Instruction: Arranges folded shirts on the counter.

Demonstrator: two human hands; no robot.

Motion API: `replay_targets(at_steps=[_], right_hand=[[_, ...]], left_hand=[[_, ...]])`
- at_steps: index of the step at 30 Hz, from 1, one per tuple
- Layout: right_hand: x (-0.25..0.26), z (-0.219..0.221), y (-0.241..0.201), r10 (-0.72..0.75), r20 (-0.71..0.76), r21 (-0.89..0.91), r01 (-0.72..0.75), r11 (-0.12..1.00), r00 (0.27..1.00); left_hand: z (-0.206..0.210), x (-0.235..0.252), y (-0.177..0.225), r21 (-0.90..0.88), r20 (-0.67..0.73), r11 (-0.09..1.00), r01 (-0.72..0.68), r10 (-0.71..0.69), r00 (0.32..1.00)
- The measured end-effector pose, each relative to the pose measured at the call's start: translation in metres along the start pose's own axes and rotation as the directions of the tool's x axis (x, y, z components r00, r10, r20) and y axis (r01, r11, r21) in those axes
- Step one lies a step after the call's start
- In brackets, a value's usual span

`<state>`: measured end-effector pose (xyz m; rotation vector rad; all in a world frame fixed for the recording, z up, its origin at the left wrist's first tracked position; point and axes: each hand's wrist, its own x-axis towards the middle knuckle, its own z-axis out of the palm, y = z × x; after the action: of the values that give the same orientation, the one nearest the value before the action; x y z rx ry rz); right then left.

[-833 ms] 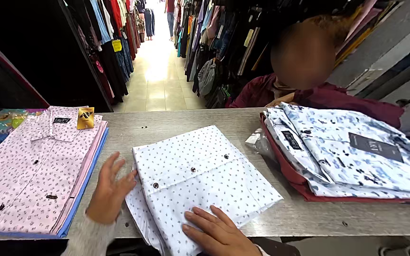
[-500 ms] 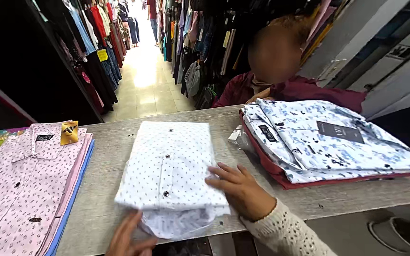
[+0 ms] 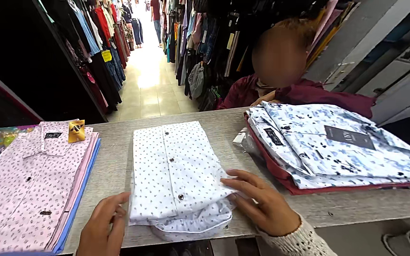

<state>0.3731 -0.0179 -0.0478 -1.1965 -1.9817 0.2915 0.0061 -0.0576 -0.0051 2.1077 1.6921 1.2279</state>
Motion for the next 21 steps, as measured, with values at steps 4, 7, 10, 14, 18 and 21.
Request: replay_targets(at_steps=[4,7,10,14,18,21], right_hand=[[-0.005,0.002,0.000,0.288,0.039,0.054,-0.290,0.956,0.957],[0.001,0.004,-0.010,0.420,0.070,0.148,-0.426,0.893,0.905],[0.006,0.003,-0.013,0.477,0.088,0.165,-0.485,0.859,0.875],[0.002,0.006,-0.008,0.409,0.059,0.081,-0.413,0.907,0.911],[-0.010,-0.005,0.007,0.042,0.080,0.040,-0.045,0.998,0.996],[-0.017,-0.017,0.009,-0.127,0.301,0.042,0.120,0.992,0.945]], left_hand=[[-0.006,0.001,0.005,-0.215,0.225,0.906,0.366,-0.318,0.921],[0.011,0.006,0.018,-0.365,0.301,0.779,0.510,-0.419,0.857],[0.025,0.009,0.015,-0.474,0.235,0.728,0.496,-0.438,0.868],[0.015,0.007,0.016,-0.258,0.245,0.793,0.552,-0.499,0.831],[0.008,-0.006,-0.025,0.099,-0.002,0.995,-0.022,0.022,1.000],[0.008,-0.005,-0.054,0.027,0.207,0.925,-0.378,0.365,0.908]])
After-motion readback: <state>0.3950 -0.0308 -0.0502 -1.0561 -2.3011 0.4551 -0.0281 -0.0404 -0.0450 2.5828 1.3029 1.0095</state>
